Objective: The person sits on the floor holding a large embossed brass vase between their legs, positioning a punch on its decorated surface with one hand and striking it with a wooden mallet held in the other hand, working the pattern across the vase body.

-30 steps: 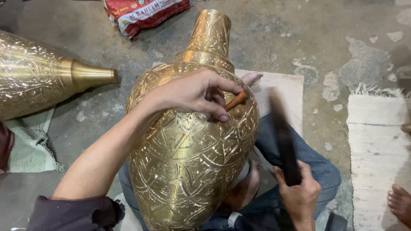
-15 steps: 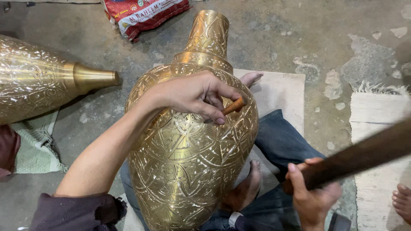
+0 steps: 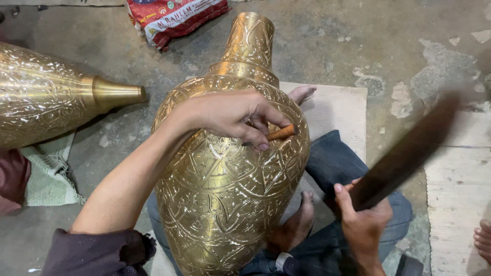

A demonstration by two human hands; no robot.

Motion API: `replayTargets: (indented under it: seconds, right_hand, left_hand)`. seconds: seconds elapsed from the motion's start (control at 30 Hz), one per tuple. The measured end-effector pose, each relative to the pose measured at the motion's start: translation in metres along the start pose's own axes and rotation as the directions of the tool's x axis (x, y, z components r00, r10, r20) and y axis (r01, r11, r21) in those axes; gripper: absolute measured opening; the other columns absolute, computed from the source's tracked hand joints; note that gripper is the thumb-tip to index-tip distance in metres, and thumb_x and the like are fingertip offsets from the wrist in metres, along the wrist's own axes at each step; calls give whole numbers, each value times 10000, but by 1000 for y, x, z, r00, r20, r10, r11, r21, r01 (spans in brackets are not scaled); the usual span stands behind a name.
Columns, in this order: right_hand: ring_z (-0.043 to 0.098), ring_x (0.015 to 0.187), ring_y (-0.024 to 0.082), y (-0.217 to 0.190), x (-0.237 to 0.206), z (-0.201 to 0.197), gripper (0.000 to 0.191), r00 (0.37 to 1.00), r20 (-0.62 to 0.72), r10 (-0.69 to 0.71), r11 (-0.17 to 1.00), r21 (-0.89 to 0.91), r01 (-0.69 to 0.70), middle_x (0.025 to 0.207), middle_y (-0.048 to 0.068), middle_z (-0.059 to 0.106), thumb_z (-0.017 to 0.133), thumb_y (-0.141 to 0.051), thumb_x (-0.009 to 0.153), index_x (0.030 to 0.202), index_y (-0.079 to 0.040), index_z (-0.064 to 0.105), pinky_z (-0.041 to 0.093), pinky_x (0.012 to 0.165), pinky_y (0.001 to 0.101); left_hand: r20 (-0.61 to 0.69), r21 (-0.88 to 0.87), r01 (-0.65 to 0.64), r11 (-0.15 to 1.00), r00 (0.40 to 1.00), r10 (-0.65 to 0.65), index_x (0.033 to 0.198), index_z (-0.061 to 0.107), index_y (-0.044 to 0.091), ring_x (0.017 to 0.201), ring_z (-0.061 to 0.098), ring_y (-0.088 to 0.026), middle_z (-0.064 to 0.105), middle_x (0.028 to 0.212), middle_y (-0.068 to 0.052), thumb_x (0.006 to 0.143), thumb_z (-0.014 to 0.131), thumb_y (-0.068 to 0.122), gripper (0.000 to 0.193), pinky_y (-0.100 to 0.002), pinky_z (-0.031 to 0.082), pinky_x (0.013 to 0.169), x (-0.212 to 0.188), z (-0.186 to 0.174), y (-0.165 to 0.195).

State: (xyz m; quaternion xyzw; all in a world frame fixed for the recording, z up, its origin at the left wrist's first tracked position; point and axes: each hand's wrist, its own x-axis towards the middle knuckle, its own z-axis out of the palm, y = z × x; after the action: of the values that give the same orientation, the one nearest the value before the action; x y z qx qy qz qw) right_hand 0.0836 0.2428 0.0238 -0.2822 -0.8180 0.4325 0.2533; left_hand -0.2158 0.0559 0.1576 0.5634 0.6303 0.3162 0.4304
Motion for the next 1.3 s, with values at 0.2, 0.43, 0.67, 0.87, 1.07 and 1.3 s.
replayTargets:
  seconds: [0.2, 0.43, 0.67, 0.87, 1.07, 1.3]
  right_hand:
    - [622, 584, 145, -11, 11, -3, 267, 990, 137, 22, 992, -126, -4, 697, 60, 674, 824, -148, 884, 1019, 18, 664, 479, 531, 289]
    - [590, 493, 127, -24, 24, 0, 345, 978, 185, 94, 981, -187, -59, 657, 48, 676, 819, -168, 836, 1057, 46, 661, 453, 449, 300]
    - [607, 520, 189, -28, 31, 2, 272, 952, 292, 86, 927, -373, 31, 635, 118, 652, 851, -111, 835, 1020, 6, 691, 481, 546, 327]
    - [684, 702, 147, -29, 40, -1, 150, 984, 174, -33, 931, 365, -33, 816, 37, 706, 766, -112, 950, 989, -42, 640, 572, 664, 297]
    - [673, 645, 179, -38, 52, -5, 250, 977, 215, 11, 987, -158, 24, 753, 76, 709, 841, -123, 858, 948, -6, 640, 539, 591, 329]
    - [676, 608, 173, -32, 56, -3, 226, 935, 345, 79, 947, -319, 38, 745, 74, 705, 819, -128, 869, 1005, -44, 658, 540, 534, 319]
  left_hand:
    - [11, -22, 46, 999, 999, -46, 1361, 615, 46, 862, 805, -129, 800, 1095, -91, 840, 733, 20, 535, -276, 673, 746, -1, 2, -6]
    - [12, 83, 141, 986, 990, -143, 1353, 644, 81, 819, 816, -136, 813, 1078, -101, 856, 759, 96, 511, -290, 653, 695, 1, 2, 4]
    - [-36, 27, 7, 1000, 999, -6, 1363, 614, 78, 842, 809, -110, 803, 1049, -77, 839, 745, 86, 541, -264, 665, 710, -3, 2, 0]
    - [-89, 63, 66, 996, 994, -60, 1321, 658, 78, 767, 804, -112, 825, 911, -80, 847, 775, 131, 492, -288, 602, 650, -9, 2, -3]
    - [-86, 51, 74, 996, 994, -69, 1322, 661, 88, 781, 802, -103, 827, 910, -76, 852, 772, 145, 487, -286, 601, 661, -11, 2, -3]
    - [-75, 27, 60, 998, 996, -58, 1307, 671, 84, 769, 802, -121, 816, 976, -50, 876, 762, 135, 443, -274, 631, 666, -11, 5, -8]
